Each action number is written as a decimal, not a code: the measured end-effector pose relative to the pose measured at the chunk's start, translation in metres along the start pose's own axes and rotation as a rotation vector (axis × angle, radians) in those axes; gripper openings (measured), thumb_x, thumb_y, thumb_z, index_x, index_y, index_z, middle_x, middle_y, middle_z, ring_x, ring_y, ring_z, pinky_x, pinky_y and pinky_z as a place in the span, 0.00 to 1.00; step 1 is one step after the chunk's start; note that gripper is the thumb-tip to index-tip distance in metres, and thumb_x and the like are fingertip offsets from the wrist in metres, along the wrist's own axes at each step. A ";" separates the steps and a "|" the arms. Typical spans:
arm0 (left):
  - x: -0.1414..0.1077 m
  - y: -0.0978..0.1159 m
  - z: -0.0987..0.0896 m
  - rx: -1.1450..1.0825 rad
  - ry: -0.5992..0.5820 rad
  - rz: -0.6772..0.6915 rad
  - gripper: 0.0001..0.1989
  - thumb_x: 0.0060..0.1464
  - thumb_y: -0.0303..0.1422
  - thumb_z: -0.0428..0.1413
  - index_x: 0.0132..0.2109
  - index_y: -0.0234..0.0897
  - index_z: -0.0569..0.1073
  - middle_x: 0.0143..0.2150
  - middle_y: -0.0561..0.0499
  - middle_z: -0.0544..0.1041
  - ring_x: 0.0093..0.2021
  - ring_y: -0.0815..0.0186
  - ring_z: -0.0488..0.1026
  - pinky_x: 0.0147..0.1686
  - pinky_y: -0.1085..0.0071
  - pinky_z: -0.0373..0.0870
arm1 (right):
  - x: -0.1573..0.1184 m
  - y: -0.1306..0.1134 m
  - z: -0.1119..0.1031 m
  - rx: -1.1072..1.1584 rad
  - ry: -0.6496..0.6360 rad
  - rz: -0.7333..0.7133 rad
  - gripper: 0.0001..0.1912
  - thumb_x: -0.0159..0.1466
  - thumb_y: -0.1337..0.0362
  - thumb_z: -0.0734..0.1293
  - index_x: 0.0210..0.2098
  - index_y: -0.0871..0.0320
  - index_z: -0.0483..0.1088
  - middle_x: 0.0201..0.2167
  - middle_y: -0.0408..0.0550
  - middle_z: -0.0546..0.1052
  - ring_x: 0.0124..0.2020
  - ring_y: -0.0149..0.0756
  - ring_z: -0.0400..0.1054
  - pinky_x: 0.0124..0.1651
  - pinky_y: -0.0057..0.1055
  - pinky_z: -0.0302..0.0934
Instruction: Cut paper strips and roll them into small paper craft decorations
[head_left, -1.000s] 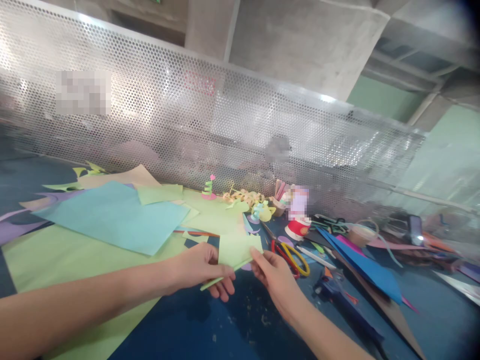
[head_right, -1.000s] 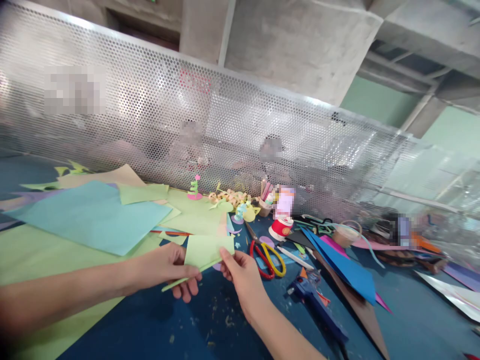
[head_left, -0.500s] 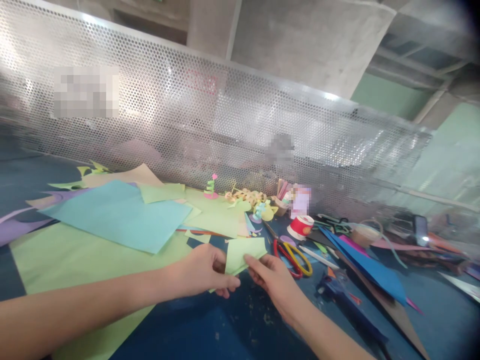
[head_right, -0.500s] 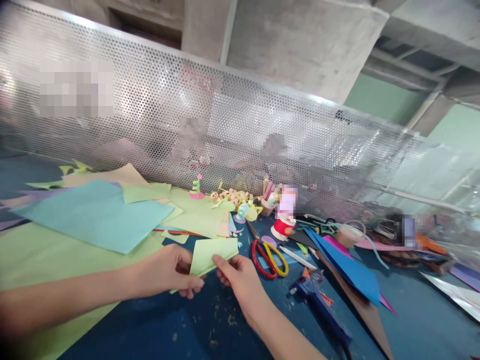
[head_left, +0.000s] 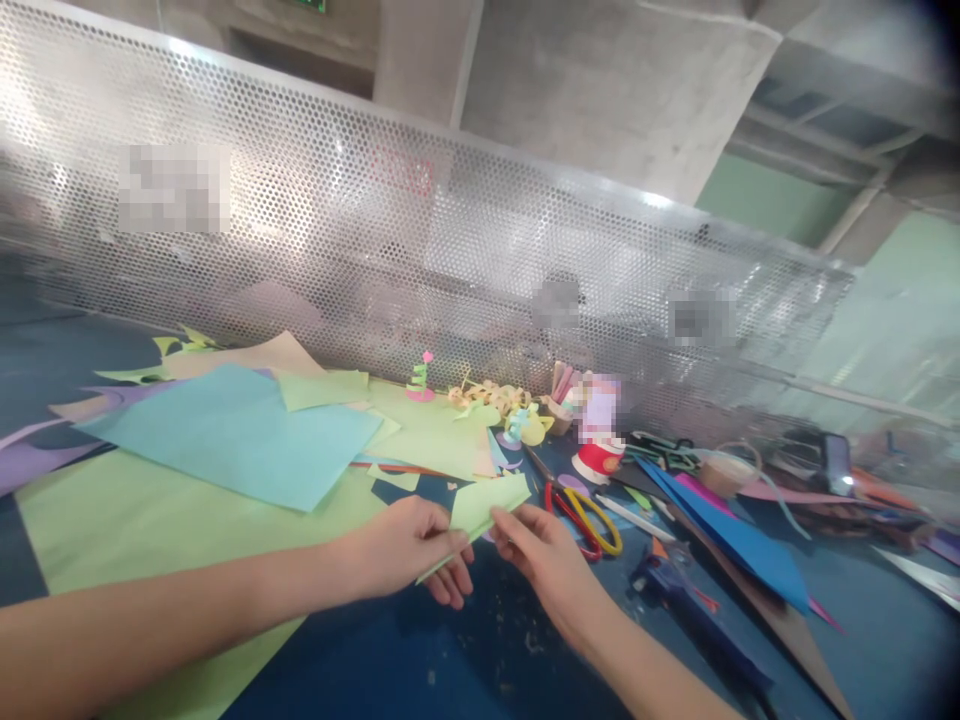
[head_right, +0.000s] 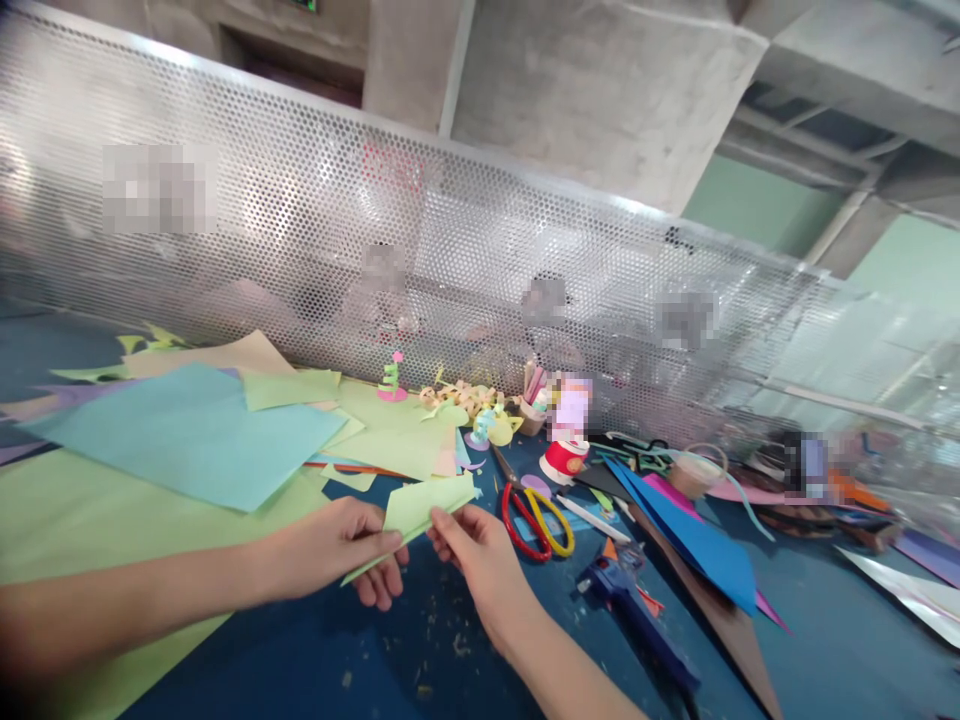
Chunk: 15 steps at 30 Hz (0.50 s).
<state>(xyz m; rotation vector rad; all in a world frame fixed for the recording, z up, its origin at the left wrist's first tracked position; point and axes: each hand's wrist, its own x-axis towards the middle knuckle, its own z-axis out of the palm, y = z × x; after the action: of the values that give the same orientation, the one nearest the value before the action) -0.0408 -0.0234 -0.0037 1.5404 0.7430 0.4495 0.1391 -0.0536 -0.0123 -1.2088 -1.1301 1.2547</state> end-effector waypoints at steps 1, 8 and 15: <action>0.001 -0.001 -0.001 0.021 0.007 0.005 0.18 0.52 0.43 0.50 0.32 0.30 0.70 0.29 0.44 0.79 0.27 0.63 0.77 0.31 0.67 0.73 | 0.000 0.000 0.000 -0.007 0.007 -0.001 0.18 0.51 0.52 0.70 0.22 0.62 0.66 0.20 0.40 0.66 0.22 0.26 0.56 0.28 0.25 0.52; -0.001 -0.003 -0.006 0.443 0.236 0.096 0.16 0.46 0.45 0.55 0.26 0.35 0.71 0.24 0.51 0.77 0.26 0.66 0.72 0.22 0.76 0.61 | 0.000 0.002 0.001 -0.102 0.037 0.020 0.21 0.49 0.48 0.70 0.19 0.60 0.65 0.17 0.40 0.68 0.19 0.26 0.56 0.24 0.26 0.48; -0.007 -0.002 0.002 0.557 0.289 0.102 0.17 0.43 0.47 0.56 0.24 0.35 0.70 0.21 0.54 0.73 0.22 0.69 0.67 0.19 0.75 0.55 | -0.004 0.001 0.005 -0.149 0.030 -0.013 0.21 0.49 0.48 0.69 0.18 0.59 0.62 0.15 0.38 0.65 0.18 0.25 0.52 0.23 0.26 0.46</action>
<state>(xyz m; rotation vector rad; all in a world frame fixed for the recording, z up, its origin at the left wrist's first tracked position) -0.0451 -0.0301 -0.0053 2.0652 1.0790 0.5801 0.1340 -0.0580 -0.0126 -1.3238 -1.2252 1.1551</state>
